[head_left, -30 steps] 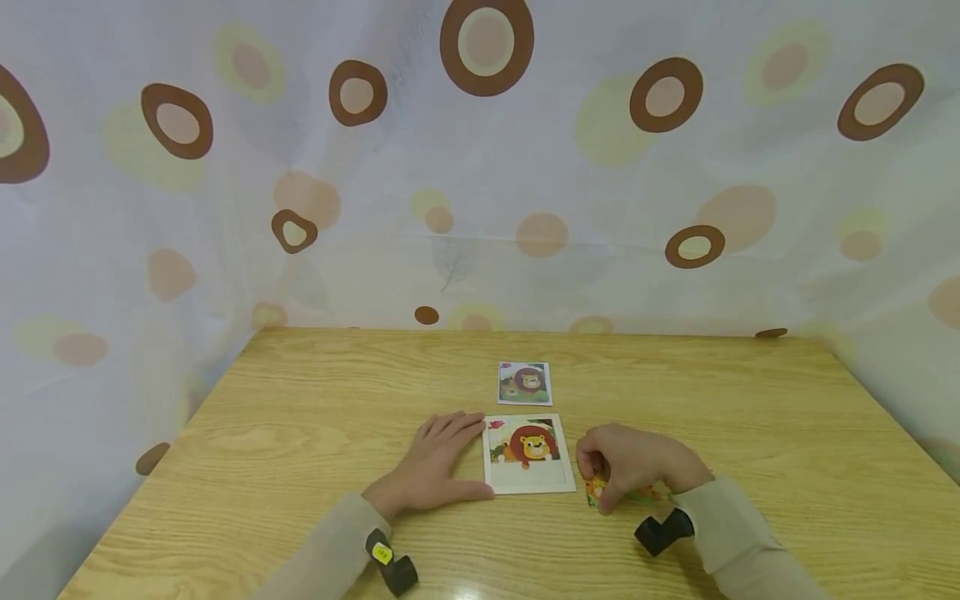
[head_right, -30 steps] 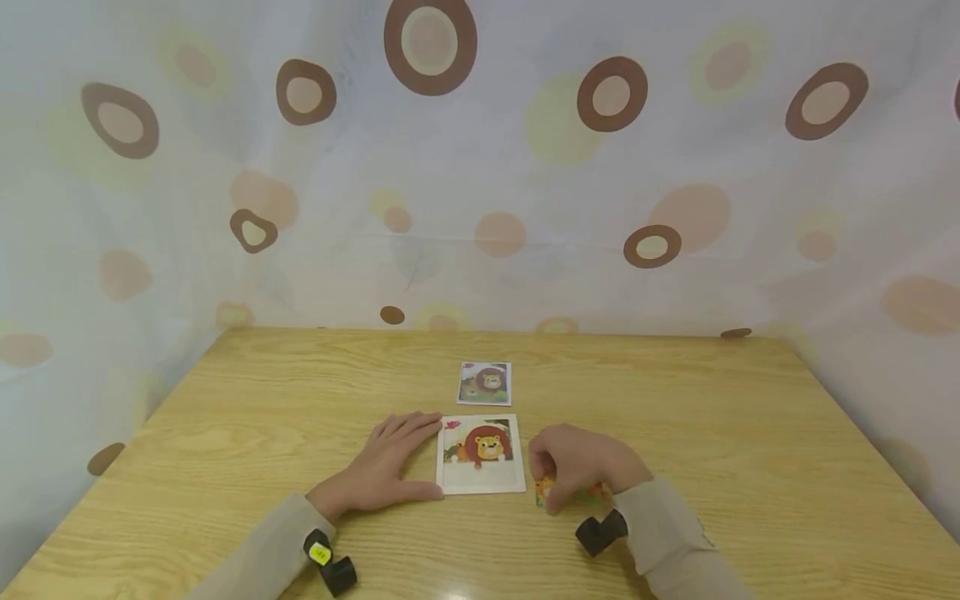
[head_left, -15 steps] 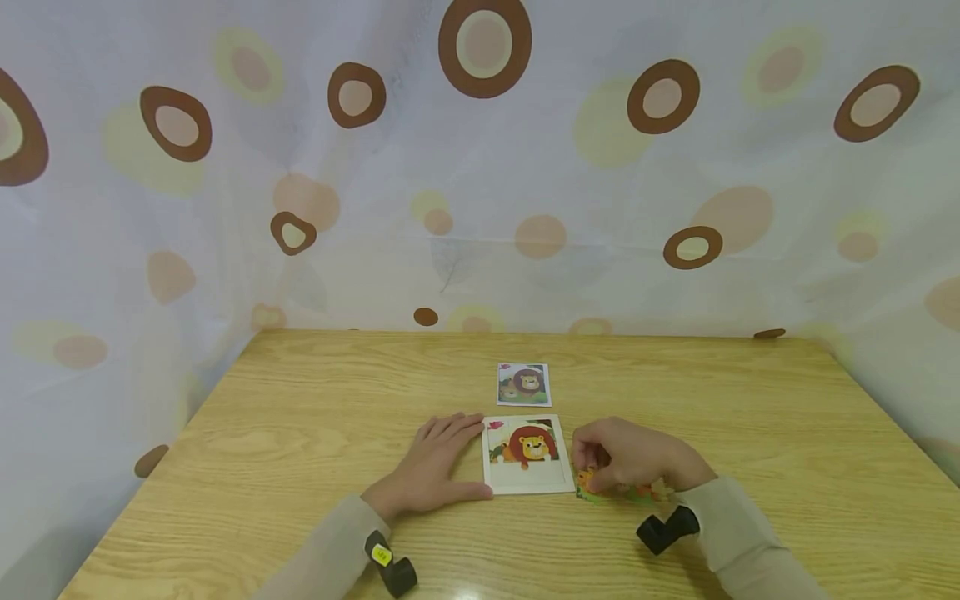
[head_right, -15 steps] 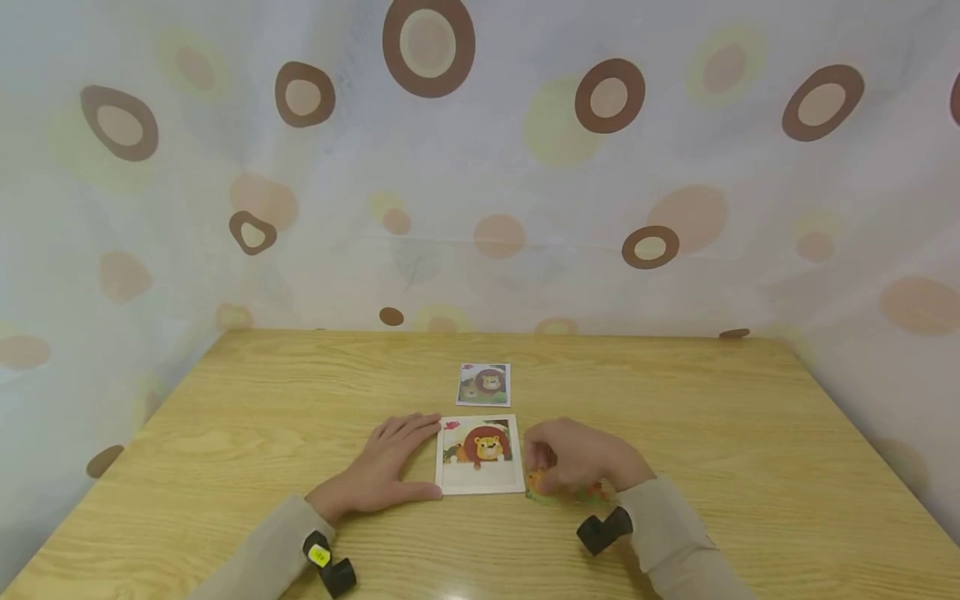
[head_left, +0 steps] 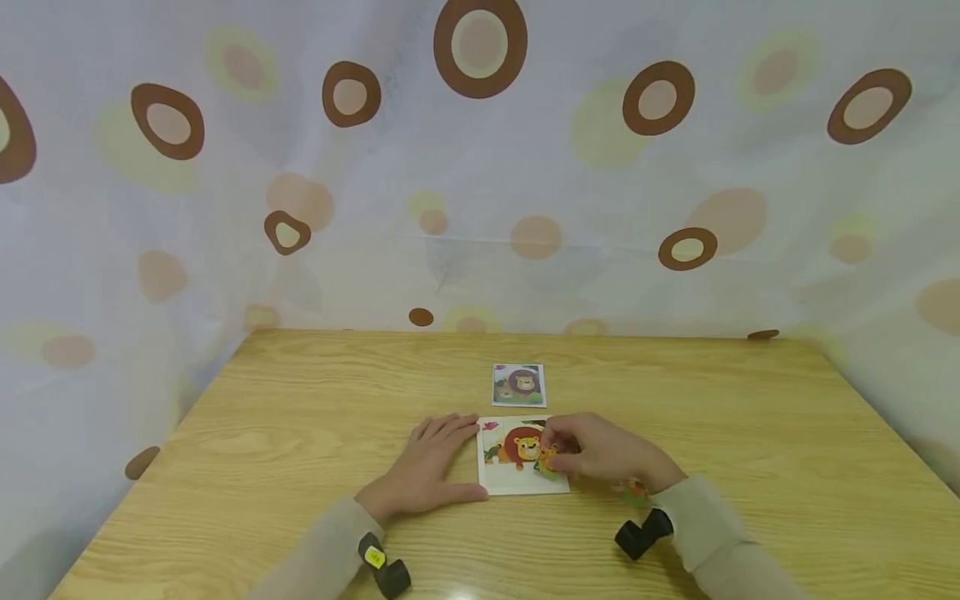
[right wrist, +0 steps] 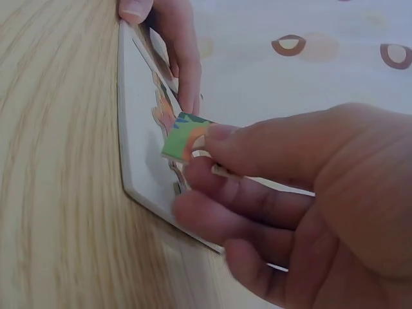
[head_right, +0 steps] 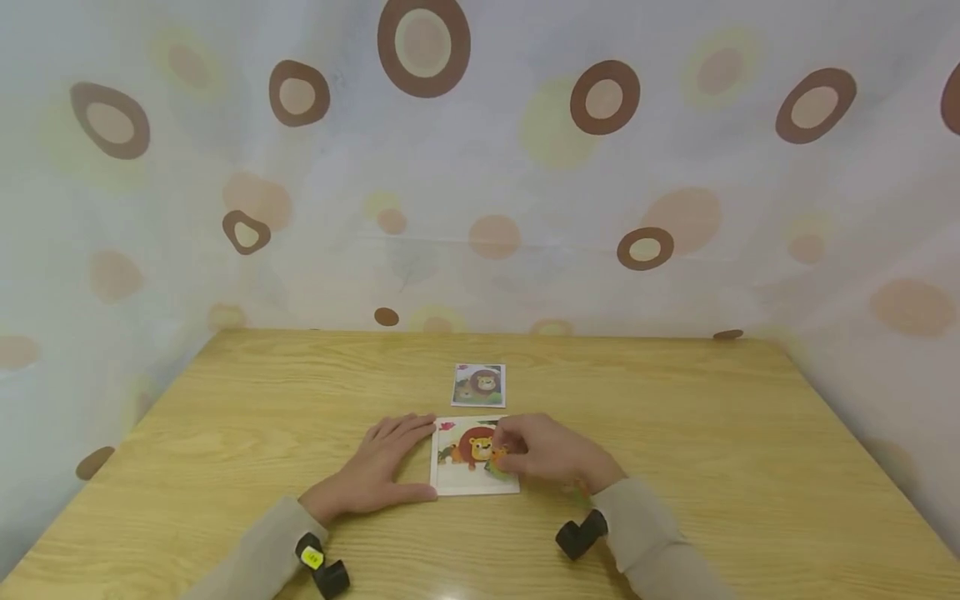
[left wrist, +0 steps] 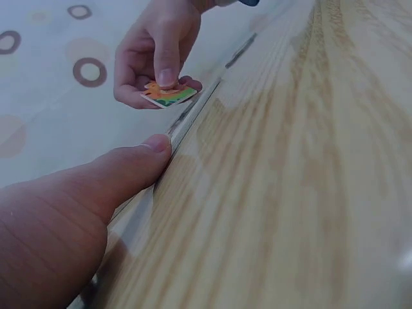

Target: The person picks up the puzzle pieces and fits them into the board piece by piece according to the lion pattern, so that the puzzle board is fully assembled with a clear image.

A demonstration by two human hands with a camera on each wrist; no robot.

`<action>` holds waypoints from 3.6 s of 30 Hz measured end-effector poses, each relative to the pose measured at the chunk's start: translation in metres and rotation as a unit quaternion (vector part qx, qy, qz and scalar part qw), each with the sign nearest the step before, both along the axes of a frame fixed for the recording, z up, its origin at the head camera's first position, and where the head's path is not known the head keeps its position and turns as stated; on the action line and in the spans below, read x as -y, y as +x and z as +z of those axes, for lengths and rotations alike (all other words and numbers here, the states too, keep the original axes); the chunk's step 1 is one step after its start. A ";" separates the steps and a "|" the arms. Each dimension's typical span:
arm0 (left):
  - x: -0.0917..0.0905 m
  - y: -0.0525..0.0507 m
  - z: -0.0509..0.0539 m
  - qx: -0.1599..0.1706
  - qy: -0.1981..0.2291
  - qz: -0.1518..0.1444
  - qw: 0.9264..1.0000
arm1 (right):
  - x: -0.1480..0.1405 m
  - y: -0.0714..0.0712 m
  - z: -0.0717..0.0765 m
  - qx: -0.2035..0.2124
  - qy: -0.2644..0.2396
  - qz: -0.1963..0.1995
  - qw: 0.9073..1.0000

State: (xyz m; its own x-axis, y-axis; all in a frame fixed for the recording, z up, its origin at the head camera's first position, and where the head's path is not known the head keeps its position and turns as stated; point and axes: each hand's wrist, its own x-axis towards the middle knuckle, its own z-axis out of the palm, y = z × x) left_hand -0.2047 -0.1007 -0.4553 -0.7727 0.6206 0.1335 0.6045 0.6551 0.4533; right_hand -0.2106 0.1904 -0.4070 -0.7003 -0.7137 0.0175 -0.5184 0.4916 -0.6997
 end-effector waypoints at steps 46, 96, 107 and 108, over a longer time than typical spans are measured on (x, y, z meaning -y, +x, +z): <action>0.001 0.000 -0.003 0.010 0.001 0.004 1.000 | 0.068 -0.007 -0.014 -0.091 0.052 0.022 0.994; 0.001 0.001 -0.001 0.009 -0.003 0.008 1.000 | 0.066 0.009 -0.029 -0.110 -0.011 -0.059 0.992; 0.001 0.000 -0.003 -0.002 -0.007 0.011 1.000 | 0.075 0.012 -0.019 -0.135 0.069 -0.056 0.987; 0.001 0.000 -0.003 -0.001 -0.007 0.011 1.000 | 0.076 0.012 -0.018 -0.132 0.072 -0.054 0.987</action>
State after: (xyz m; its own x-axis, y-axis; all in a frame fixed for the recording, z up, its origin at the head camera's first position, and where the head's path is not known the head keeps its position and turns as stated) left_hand -0.2049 -0.1014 -0.4584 -0.7861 0.6050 0.1267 0.5907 0.6750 0.4422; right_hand -0.1989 0.1146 -0.4250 -0.7571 -0.6433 0.1139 -0.6127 0.6386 -0.4655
